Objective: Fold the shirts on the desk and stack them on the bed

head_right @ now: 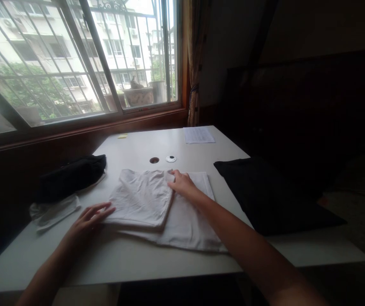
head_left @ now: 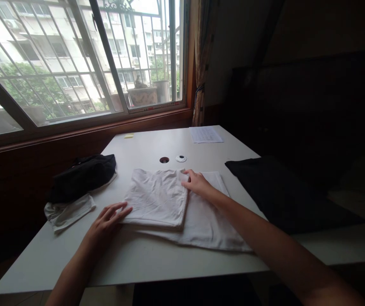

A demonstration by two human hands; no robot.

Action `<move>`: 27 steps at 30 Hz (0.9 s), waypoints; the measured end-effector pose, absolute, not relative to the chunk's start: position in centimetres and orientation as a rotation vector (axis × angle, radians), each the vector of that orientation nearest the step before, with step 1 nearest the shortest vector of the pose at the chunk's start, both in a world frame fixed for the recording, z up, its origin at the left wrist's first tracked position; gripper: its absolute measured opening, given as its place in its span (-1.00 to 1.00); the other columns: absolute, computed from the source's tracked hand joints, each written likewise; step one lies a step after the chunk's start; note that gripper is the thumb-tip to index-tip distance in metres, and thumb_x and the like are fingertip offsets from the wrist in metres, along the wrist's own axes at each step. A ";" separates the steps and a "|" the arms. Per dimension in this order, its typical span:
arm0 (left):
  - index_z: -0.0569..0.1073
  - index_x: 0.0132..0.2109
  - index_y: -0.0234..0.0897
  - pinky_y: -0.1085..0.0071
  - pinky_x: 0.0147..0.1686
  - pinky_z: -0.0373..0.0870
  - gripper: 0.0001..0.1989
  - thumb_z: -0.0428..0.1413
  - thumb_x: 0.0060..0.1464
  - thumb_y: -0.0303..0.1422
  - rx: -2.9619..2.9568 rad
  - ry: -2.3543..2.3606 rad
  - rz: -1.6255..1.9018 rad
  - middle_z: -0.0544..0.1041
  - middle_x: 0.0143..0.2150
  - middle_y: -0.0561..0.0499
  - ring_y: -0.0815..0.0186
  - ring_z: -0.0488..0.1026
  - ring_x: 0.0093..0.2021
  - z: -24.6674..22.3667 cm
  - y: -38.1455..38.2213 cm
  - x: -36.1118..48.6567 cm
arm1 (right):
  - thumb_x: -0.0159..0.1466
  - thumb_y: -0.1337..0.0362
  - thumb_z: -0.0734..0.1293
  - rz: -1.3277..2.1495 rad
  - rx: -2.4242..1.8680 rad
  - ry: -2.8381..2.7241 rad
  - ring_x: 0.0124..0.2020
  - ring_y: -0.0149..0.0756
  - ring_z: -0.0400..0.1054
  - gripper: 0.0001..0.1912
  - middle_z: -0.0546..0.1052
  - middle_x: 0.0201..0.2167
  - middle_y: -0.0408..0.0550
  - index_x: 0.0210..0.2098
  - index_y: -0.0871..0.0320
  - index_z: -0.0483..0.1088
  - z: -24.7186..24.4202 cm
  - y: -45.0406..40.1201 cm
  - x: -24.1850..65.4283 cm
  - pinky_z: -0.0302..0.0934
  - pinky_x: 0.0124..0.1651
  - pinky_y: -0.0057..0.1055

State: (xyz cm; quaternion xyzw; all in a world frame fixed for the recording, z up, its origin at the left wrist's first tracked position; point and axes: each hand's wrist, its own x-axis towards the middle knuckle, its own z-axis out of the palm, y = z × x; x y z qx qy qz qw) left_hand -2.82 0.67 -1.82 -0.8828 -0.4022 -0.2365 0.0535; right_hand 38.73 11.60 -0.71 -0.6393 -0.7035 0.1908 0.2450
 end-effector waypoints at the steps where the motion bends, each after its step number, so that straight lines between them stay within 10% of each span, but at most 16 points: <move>1: 0.35 0.37 0.09 0.24 0.11 0.54 -0.41 0.03 0.29 -0.53 -2.689 -1.228 -0.726 0.45 0.29 -0.04 0.14 0.42 0.22 -1.9 0.7 -2.9 | 0.24 0.17 0.40 0.555 -1.727 -1.897 -0.05 -0.06 0.41 -0.49 0.57 -0.18 0.02 0.16 0.14 0.36 -0.8 11.6 38.5 0.25 0.01 -0.26; 11: 0.29 0.40 0.02 0.18 0.11 0.54 -0.29 -0.01 0.18 -0.63 -2.692 -1.255 -0.746 0.42 0.31 -0.09 0.13 0.44 0.21 -2.6 0.9 -3.1 | 0.12 0.21 0.38 1.107 -1.363 -1.284 -0.37 -0.33 0.38 -0.46 0.39 -0.18 -0.13 0.08 0.03 0.22 1.3 8.7 39.8 0.37 -0.42 -0.40; 27: 0.35 0.35 -0.03 0.12 0.18 0.47 -0.42 0.06 0.27 -0.57 -2.665 -1.137 -0.614 0.48 0.26 -0.07 0.12 0.41 0.22 -1.3 0.0 -0.7 | 0.10 0.24 0.37 0.881 -1.674 -1.386 -0.52 -0.40 0.30 -0.43 0.39 -0.31 -0.18 0.12 0.09 0.34 -1.6 7.6 45.0 0.29 -0.45 -0.43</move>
